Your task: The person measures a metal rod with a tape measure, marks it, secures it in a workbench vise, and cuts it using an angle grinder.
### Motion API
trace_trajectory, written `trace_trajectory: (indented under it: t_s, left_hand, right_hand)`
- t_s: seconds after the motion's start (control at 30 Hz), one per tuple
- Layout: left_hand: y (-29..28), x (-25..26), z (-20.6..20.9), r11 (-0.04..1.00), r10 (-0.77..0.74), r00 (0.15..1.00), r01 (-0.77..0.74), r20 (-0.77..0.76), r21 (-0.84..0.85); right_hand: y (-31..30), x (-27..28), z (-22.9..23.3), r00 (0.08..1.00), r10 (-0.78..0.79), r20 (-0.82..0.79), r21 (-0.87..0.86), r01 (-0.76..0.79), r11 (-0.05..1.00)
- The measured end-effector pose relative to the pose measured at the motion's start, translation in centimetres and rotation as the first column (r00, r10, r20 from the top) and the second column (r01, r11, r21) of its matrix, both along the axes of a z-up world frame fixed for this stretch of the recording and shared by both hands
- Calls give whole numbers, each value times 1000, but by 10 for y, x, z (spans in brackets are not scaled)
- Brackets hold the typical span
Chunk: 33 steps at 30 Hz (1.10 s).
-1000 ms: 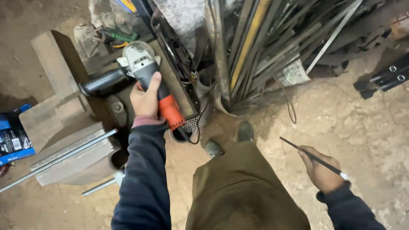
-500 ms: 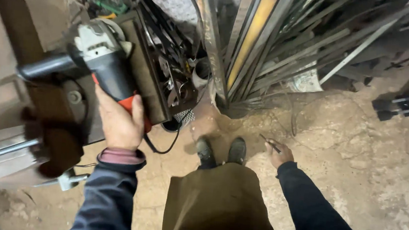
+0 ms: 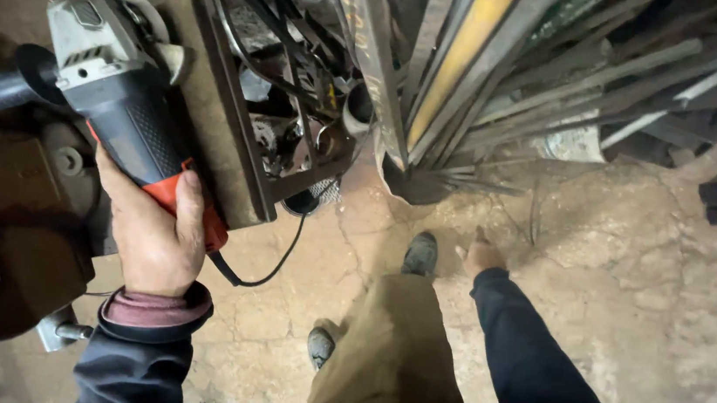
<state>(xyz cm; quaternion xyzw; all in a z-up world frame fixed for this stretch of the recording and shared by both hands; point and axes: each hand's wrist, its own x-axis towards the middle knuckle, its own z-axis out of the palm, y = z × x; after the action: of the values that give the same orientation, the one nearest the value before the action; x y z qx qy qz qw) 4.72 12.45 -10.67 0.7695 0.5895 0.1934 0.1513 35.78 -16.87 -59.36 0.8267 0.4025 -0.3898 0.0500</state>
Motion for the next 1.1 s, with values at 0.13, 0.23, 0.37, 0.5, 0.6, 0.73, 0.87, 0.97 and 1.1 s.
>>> trace_trajectory:
  t_s: [0.13,0.23,0.37,0.5,0.6,0.73,0.87,0.97,1.1]
  left_hand:
    - [5,9,4,998,-10,999,8,32,61]
    - [6,13,5,998,-12,998,8,61,69]
    - [8,2,-18,995,77,997,-76,-20,70]
    - [-22,8,8,979,26,999,-22,-18,200]
    - [-84,15,30,965,-104,995,97,14,245]
    - [-173,-38,19,934,-270,962,269,-28,235]
    - [-234,-122,-16,897,-393,911,349,-125,-272]
    - [-247,-188,-37,773,-394,894,196,-214,-604]
    - [-247,-277,-45,650,-411,856,33,-315,-759]
  right_hand:
    - [-80,-9,-12,988,148,45,175,-154,973]
    - [-125,-13,40,982,153,-111,-208,-173,963]
    - [-183,-13,79,978,120,-172,-315,-170,934]
    - [-277,3,5,929,344,-134,-156,-363,919]
    - [-263,19,23,954,255,-157,-141,-277,951]
    - [-166,13,99,915,370,-162,-156,-394,906]
    - [-73,-25,174,862,487,-139,-169,-505,846]
    - [-13,-79,230,814,573,-90,-57,-579,814]
    - [54,-184,325,748,661,60,234,-654,719]
